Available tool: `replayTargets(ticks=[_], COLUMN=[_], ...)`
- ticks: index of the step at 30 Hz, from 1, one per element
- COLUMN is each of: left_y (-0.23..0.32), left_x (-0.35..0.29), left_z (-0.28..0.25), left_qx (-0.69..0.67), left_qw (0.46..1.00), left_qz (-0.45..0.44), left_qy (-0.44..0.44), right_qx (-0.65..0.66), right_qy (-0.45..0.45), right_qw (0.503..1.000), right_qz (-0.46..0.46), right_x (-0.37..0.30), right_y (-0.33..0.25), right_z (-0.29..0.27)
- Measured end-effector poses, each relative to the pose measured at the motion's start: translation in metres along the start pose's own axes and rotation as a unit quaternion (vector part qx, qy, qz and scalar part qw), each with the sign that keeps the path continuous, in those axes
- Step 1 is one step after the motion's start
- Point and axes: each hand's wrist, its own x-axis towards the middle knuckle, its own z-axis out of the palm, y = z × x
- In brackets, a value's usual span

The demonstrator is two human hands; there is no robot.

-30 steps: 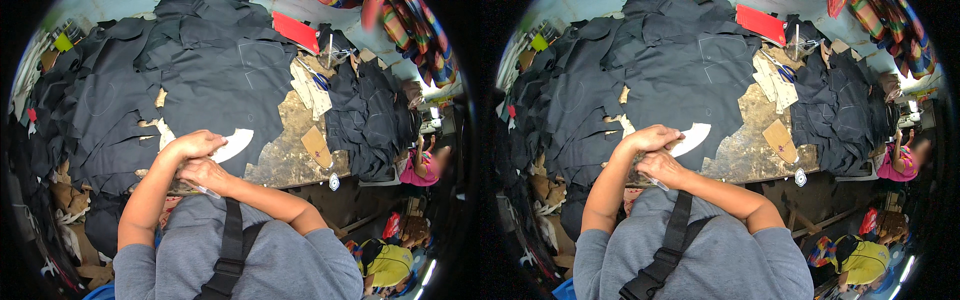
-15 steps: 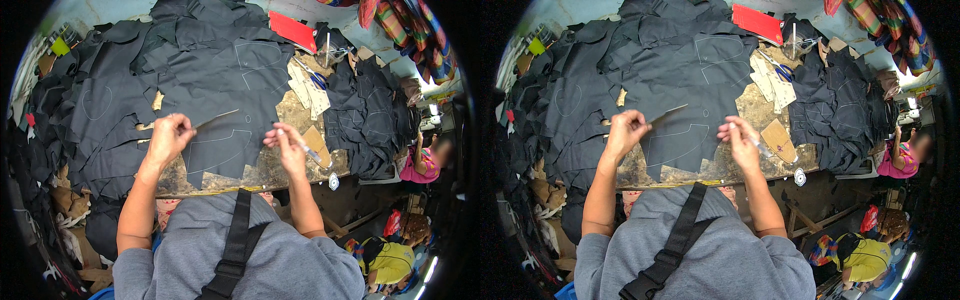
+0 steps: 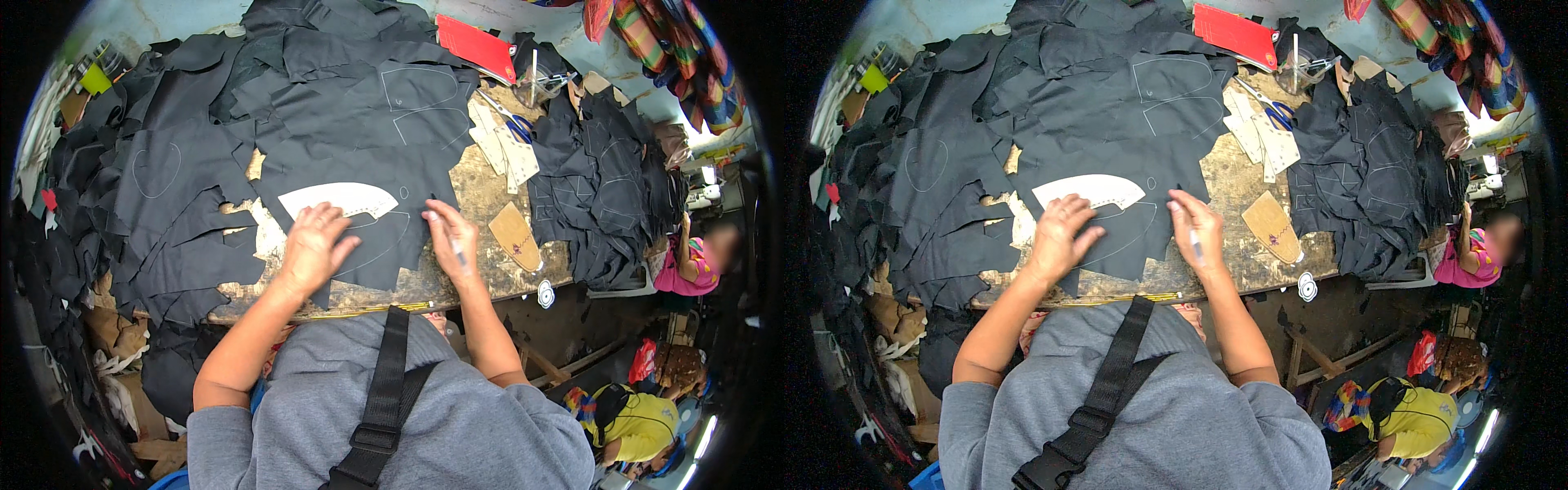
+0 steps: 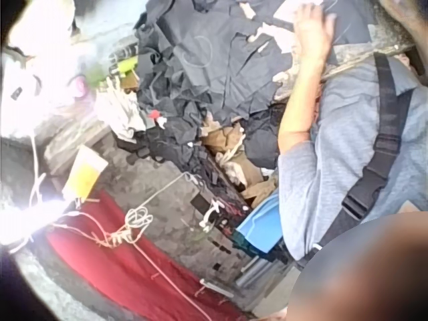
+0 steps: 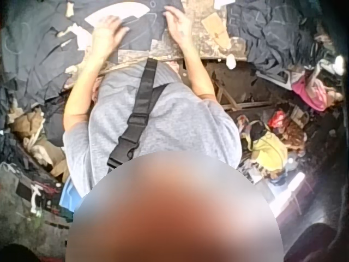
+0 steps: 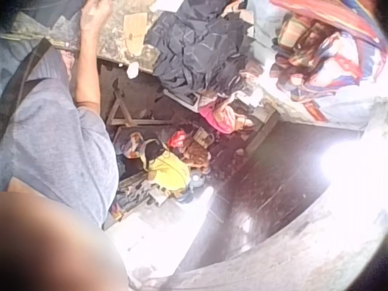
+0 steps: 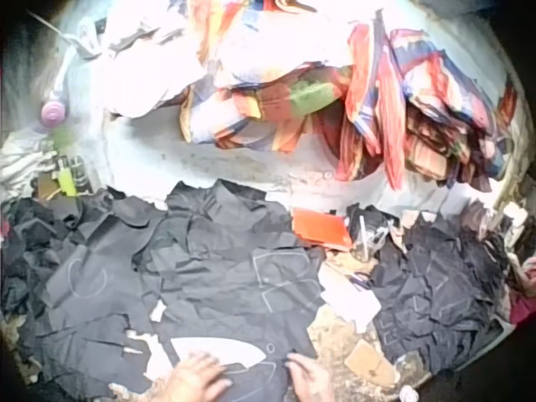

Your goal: The person lays out black fabric on a worktable, places a cardboard pattern on it, and traces the outline with a white marker. They repeat this process for several pieces, adjusting the fabric and pattern as needed.

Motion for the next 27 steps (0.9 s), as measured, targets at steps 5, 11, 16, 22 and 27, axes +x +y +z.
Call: replayTargets(ticks=[5,11,16,22,27], left_y=[0.036,0.025,0.025,0.025,0.026], left_x=[-0.010,-0.016,-0.017,-0.017,-0.018], left_z=[0.025,0.028,0.024,0.025,0.027], left_qx=[0.054,0.062,0.065,0.064,0.075], left_qw=[0.990,0.987,0.987,0.986,0.984], left_qz=[-0.026,-0.054,-0.052,-0.064,-0.064], left_qy=[-0.127,-0.138,-0.140,-0.142,-0.150], right_qx=[-0.125,-0.143,-0.127,-0.062,0.113], right_qy=[-0.031,-0.043,-0.032,-0.043,-0.021], right_qw=[0.985,0.983,0.984,0.994,0.992], right_qz=[-0.112,-0.104,-0.119,-0.075,-0.053], right_x=[0.013,0.022,0.023,0.025,0.040], right_y=[0.000,-0.001,0.003,0.008,-0.010], right_z=[0.025,0.041,0.046,0.041,0.041])
